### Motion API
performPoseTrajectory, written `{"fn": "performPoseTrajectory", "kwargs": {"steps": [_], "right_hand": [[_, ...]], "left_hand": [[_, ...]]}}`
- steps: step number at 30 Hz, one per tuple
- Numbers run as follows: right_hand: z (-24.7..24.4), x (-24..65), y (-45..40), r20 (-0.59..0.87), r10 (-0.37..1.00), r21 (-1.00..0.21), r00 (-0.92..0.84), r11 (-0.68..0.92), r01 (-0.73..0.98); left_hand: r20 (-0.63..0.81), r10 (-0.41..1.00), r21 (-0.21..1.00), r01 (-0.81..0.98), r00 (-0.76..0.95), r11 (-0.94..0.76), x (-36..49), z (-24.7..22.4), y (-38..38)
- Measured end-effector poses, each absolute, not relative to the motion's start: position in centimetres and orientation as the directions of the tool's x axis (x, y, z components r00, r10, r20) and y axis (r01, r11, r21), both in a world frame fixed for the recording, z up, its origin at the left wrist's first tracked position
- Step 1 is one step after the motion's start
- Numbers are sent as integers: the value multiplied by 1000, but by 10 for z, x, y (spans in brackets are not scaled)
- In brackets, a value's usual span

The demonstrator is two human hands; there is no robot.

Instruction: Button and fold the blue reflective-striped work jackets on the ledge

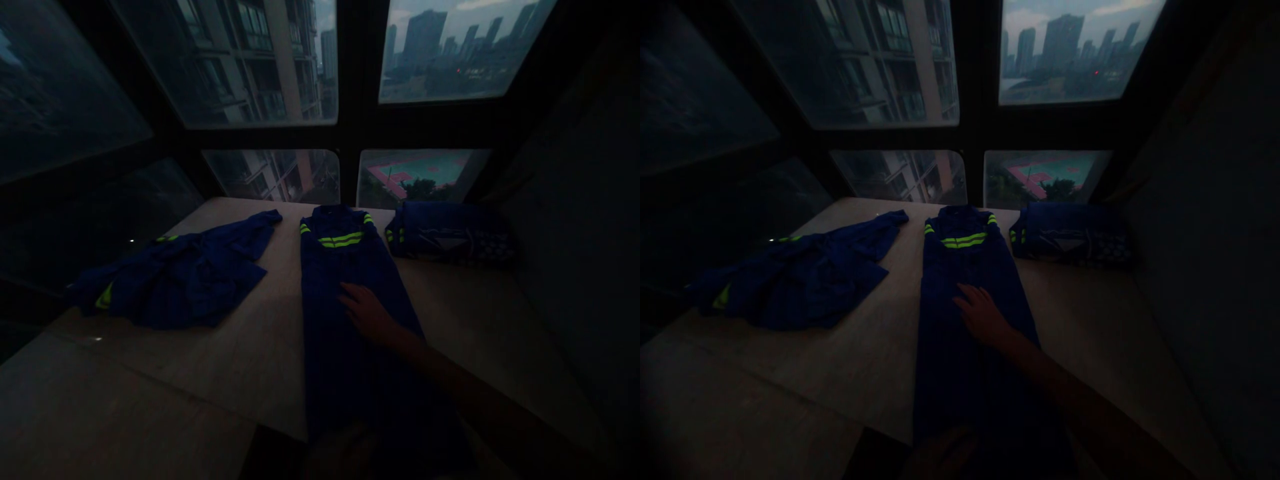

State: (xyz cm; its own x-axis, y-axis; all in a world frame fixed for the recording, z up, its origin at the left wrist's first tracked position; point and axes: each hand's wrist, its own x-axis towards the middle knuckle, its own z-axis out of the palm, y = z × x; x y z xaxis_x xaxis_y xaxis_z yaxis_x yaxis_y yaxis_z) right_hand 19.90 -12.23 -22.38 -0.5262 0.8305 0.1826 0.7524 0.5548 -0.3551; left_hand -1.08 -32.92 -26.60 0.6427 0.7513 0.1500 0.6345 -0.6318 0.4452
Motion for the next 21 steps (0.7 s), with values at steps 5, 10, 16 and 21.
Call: {"fn": "performPoseTrajectory", "kwargs": {"steps": [5,10,16,21], "right_hand": [[-225,233,-260,275,776,-332,-568,631,701],[-243,239,-323,391,639,-133,-662,751,647],[-271,229,-332,505,590,23,-629,720,694],[-272,231,-338,558,554,41,-619,726,686]], "left_hand": [[179,844,419,738,505,-530,-28,-216,-248],[183,722,251,679,667,-690,7,-200,-161],[37,655,162,642,755,-750,39,-219,-119],[3,673,192,660,740,-726,39,-236,-128]]}}
